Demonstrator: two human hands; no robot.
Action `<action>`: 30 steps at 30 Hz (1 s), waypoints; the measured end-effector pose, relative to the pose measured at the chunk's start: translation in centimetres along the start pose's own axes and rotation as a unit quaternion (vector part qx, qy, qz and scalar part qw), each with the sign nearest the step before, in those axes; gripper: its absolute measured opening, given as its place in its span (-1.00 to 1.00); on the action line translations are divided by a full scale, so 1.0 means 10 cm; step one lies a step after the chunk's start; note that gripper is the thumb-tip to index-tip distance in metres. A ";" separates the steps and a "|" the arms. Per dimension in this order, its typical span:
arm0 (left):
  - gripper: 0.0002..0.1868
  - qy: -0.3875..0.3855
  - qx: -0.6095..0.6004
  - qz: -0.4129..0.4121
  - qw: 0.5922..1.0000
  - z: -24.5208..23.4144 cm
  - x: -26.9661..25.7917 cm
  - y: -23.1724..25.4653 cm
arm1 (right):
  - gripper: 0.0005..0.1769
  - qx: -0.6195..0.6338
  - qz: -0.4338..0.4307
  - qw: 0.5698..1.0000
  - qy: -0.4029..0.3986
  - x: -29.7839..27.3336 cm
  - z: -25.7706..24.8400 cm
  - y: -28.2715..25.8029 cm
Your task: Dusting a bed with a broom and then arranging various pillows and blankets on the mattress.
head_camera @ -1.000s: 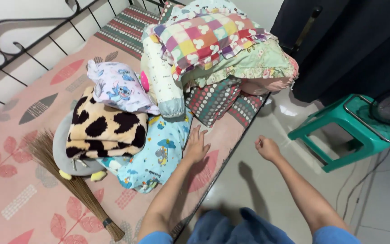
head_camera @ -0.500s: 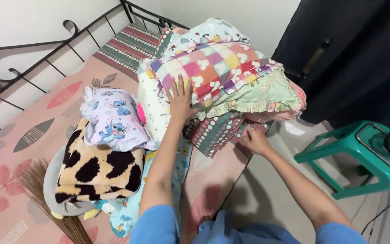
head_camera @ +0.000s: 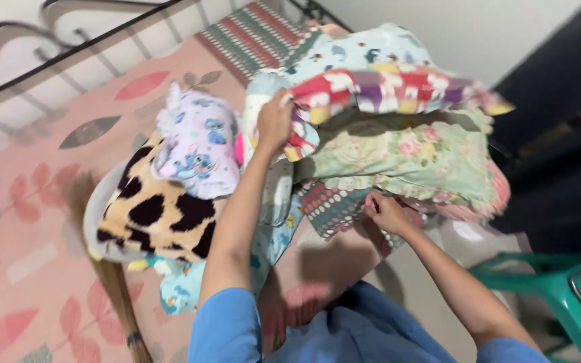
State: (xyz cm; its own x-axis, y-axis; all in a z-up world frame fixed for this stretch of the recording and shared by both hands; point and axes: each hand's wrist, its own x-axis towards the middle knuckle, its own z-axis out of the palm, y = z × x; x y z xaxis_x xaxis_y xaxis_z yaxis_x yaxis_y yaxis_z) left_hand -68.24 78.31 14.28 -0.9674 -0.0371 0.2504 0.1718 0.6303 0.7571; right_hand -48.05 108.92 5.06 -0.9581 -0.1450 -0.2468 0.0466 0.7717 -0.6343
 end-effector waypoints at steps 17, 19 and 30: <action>-0.51 0.481 0.276 0.034 0.831 -2.70 -1.87 -0.94 | -0.79 -0.039 -0.197 0.962 -0.185 0.91 0.74 -0.96; -0.49 0.422 0.399 0.096 0.809 -2.50 -2.04 -1.16 | -0.77 -0.049 -0.203 0.958 -0.197 0.91 0.84 -1.00; -0.45 -0.144 0.451 -0.141 0.870 -1.17 -2.18 -2.27 | -0.85 -0.086 -0.171 0.973 -0.128 0.73 0.57 -0.95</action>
State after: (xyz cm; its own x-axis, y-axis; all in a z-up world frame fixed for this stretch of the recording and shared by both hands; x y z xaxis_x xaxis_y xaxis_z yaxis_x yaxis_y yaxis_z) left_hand -48.90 55.72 -1.33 -0.9763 -0.1749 -0.1276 -0.1699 0.9842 -0.0497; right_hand -53.92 97.00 5.10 -0.8062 -0.5446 -0.2310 -0.3322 0.7399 -0.5850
